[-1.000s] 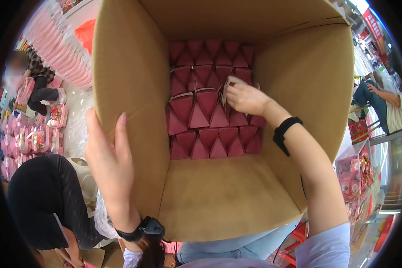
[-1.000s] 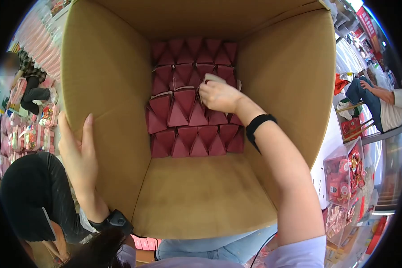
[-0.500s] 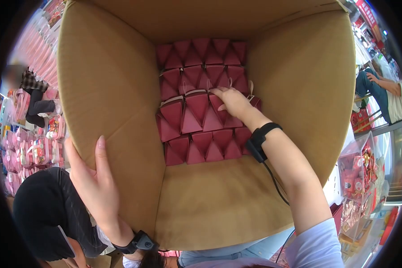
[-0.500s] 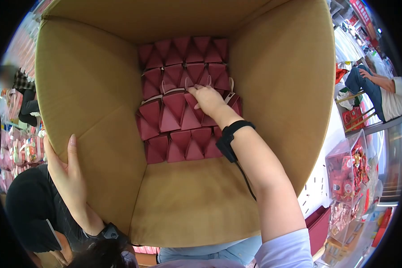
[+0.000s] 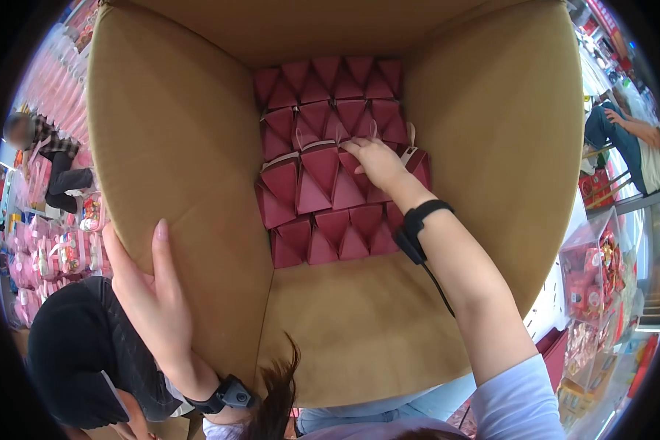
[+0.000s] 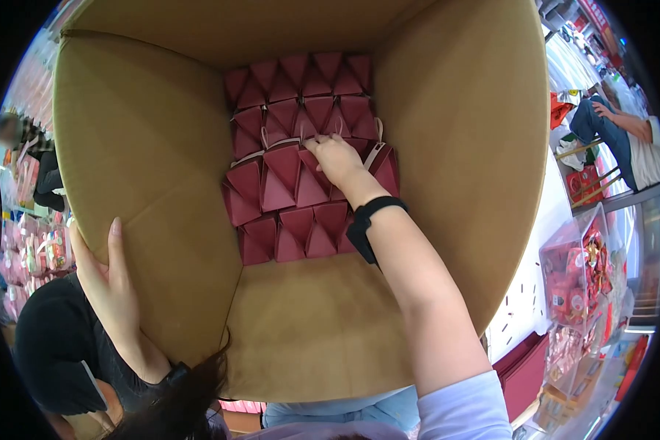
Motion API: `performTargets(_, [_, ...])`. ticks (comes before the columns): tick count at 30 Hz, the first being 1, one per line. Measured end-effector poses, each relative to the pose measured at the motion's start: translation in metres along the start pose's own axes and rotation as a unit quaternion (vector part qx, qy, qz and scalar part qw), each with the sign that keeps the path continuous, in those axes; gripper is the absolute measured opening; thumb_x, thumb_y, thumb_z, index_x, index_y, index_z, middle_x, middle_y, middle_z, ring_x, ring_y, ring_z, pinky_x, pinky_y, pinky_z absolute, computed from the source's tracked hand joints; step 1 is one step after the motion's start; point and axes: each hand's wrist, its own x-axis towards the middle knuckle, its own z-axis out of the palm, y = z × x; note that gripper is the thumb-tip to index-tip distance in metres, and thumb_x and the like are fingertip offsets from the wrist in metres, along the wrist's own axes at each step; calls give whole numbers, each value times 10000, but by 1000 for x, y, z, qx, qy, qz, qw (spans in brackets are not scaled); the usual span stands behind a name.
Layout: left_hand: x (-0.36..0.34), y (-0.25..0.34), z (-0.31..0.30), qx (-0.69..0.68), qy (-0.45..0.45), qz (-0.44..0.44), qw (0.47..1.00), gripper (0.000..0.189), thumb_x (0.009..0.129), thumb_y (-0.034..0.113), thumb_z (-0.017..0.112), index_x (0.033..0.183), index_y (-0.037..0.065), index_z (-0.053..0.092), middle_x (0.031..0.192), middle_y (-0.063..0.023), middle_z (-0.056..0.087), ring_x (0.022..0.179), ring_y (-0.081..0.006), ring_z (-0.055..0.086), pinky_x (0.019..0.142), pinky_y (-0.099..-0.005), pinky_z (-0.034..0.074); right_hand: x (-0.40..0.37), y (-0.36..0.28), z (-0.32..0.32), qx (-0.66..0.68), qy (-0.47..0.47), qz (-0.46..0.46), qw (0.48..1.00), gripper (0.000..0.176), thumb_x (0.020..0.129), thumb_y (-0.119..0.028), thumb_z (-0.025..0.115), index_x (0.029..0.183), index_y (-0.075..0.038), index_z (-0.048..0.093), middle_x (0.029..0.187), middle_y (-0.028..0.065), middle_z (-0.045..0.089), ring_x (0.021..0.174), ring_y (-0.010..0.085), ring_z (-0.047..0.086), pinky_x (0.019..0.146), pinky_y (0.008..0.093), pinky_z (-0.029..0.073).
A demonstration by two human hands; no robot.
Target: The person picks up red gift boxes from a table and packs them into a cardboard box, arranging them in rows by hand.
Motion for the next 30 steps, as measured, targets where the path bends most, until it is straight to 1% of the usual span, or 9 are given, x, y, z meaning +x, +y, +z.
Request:
performTargets(3, [0,-2,0,9,3,4,1000,320,948,94,552,1224,-48,472,971,-202,675,872,-235,670,764,-317,490,7,-3,0,-46,5,2,999,475,724,-47,698,1179,-117,580,1200,88,598,1053,298,593,942,384,479])
performTargets(6, [0,-2,0,12,7,9,1000,319,948,96,554,1221,-51,476,977,-199,675,878,-232,669,769,-315,490,0,-3,1,-37,50,-14,998,462,728,-59,697,1173,-114,585,1180,87,614,1058,291,598,916,375,500])
performTargets(10, [-1,-2,-1,21,8,9,1000,346,947,95,556,1248,-50,469,989,-193,676,896,-230,665,786,-316,489,-4,-1,-4,-19,21,-28,999,442,746,-81,683,1175,-120,584,1174,84,619,1072,281,596,873,371,524])
performTargets(13, [0,-5,0,13,8,5,1000,359,945,94,559,1262,-49,468,1021,-194,669,932,-230,655,819,-322,480,-13,-8,1,-68,108,-33,991,420,764,-102,666,1176,-120,583,1198,86,607,1088,278,590,837,372,541])
performTargets(19, [-1,-5,-2,31,10,6,999,354,942,98,566,1249,-53,476,1058,-191,654,960,-229,634,854,-325,465,1,5,3,-25,75,-18,997,413,786,-129,655,1191,-127,576,1173,77,612,1087,273,573,912,376,495])
performTargets(21, [-1,-6,-1,40,12,21,999,354,942,101,568,1246,-55,475,1052,-189,654,948,-228,633,848,-323,466,7,2,0,-11,10,16,1000,469,805,-146,657,1259,-139,540,1233,78,572,1170,271,529,994,374,438])
performTargets(24, [-1,-4,-1,7,-8,-10,1000,353,942,100,568,1246,-54,474,1042,-191,653,932,-228,631,842,-317,464,8,-8,-6,-32,-26,43,998,502,808,-163,661,1288,-152,516,1288,67,533,1213,278,492,1006,391,428])
performTargets(28, [-1,-5,0,2,5,-8,1000,349,942,92,566,1246,-51,474,1045,-190,649,927,-227,627,844,-314,463,7,-1,12,-50,17,22,998,573,807,-176,665,1344,-166,466,1366,64,473,1280,275,429,1047,404,389])
performTargets(30, [-1,-6,0,3,11,1,1000,349,942,90,566,1248,-51,473,1048,-190,648,929,-227,627,846,-314,463,6,-2,13,-142,73,-1,987,648,810,-185,669,1398,-142,400,1439,82,399,1349,261,350,1099,424,320])
